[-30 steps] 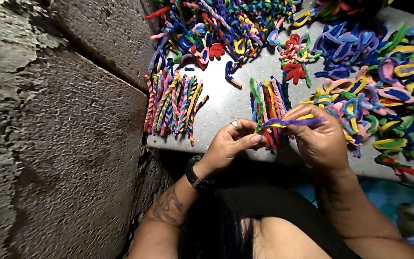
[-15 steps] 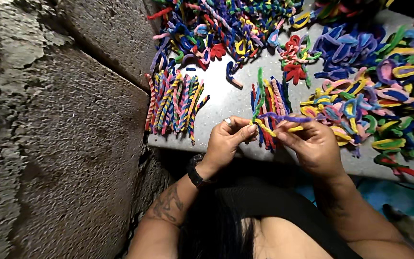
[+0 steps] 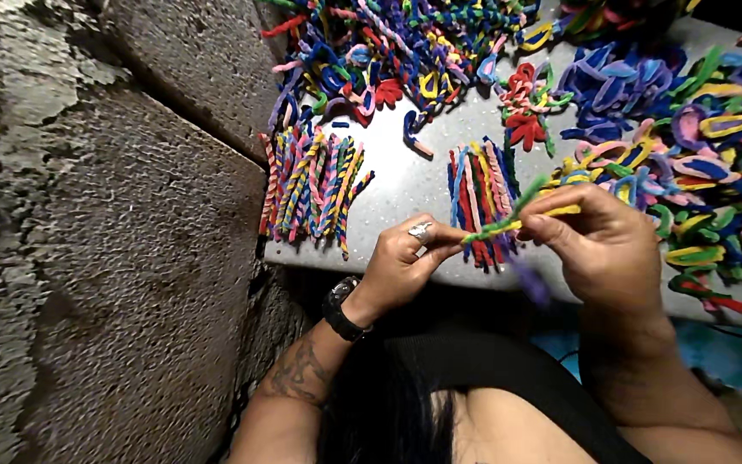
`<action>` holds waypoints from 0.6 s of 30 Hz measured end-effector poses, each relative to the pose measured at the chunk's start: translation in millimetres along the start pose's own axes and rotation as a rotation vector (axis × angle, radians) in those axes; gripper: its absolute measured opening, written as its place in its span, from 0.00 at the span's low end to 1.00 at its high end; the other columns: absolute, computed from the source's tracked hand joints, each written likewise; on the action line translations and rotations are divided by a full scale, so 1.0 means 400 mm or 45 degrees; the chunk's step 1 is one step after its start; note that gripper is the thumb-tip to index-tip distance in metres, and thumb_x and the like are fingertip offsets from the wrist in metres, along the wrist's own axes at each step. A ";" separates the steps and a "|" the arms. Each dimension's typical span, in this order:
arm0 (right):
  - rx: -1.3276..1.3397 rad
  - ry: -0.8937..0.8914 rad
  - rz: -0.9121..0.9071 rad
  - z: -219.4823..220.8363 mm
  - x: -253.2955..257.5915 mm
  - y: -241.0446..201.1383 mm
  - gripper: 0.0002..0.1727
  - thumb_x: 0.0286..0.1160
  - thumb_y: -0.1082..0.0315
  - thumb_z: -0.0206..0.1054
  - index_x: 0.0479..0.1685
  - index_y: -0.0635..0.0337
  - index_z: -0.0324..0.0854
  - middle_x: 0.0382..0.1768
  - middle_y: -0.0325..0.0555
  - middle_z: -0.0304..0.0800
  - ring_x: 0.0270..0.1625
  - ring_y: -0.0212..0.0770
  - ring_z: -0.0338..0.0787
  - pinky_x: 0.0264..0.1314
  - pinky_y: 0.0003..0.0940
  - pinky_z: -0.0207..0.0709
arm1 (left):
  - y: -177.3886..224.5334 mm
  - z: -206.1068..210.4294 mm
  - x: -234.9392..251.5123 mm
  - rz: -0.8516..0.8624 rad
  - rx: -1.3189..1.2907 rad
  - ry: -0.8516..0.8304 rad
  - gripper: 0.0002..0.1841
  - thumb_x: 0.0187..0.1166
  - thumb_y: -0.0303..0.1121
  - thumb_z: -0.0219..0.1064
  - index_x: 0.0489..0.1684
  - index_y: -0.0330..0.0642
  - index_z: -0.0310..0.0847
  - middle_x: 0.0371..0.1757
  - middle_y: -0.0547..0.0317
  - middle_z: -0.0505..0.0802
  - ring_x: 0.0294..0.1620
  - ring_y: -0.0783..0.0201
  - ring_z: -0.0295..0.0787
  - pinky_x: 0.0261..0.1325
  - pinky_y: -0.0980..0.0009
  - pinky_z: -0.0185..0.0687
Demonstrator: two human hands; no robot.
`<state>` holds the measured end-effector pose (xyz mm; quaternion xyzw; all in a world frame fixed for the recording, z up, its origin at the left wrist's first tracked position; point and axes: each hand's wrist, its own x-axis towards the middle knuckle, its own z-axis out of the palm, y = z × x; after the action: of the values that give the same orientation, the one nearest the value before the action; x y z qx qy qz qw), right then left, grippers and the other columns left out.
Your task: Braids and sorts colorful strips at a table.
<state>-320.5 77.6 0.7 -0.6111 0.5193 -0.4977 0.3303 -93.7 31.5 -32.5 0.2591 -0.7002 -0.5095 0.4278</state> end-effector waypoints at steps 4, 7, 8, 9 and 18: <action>0.261 -0.202 0.251 -0.019 0.039 0.031 0.05 0.77 0.69 0.69 0.44 0.48 0.86 0.38 0.25 0.92 0.36 0.21 0.88 0.41 0.16 0.84 | -0.001 -0.002 0.006 0.121 0.025 -0.230 0.05 0.75 0.19 0.69 0.39 0.29 0.91 0.36 0.55 0.91 0.42 0.73 0.87 0.51 0.78 0.84; 0.205 -0.262 0.129 -0.008 0.056 0.028 0.04 0.75 0.71 0.70 0.42 0.51 0.88 0.40 0.25 0.92 0.36 0.19 0.87 0.39 0.14 0.82 | 0.001 -0.002 0.009 0.113 0.217 -0.335 0.06 0.78 0.24 0.70 0.39 0.32 0.93 0.33 0.56 0.90 0.38 0.72 0.86 0.48 0.78 0.82; 0.177 -0.278 0.046 -0.007 0.060 0.023 0.04 0.74 0.72 0.70 0.41 0.53 0.89 0.42 0.27 0.91 0.38 0.20 0.87 0.41 0.15 0.83 | 0.001 -0.001 0.007 0.085 0.292 -0.329 0.06 0.78 0.26 0.70 0.39 0.33 0.93 0.32 0.57 0.90 0.37 0.72 0.86 0.46 0.78 0.83; 0.125 -0.288 -0.043 -0.007 0.064 0.015 0.04 0.73 0.72 0.70 0.40 0.54 0.90 0.44 0.29 0.91 0.43 0.22 0.88 0.46 0.16 0.85 | 0.001 0.000 0.005 0.038 0.360 -0.305 0.06 0.78 0.27 0.69 0.38 0.34 0.93 0.31 0.57 0.90 0.35 0.72 0.86 0.44 0.77 0.83; -0.770 -0.037 -0.660 0.019 0.011 -0.069 0.05 0.79 0.64 0.71 0.37 0.47 0.93 0.52 0.47 0.89 0.70 0.50 0.78 0.81 0.61 0.50 | 0.017 -0.004 0.008 -0.547 0.024 0.067 0.05 0.82 0.26 0.66 0.47 0.36 0.85 0.30 0.64 0.91 0.26 0.77 0.85 0.33 0.81 0.84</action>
<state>-304.9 79.1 25.2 -0.7987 0.4661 -0.3805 0.0062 -93.4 30.5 -24.8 0.4194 -0.6222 -0.5755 0.3251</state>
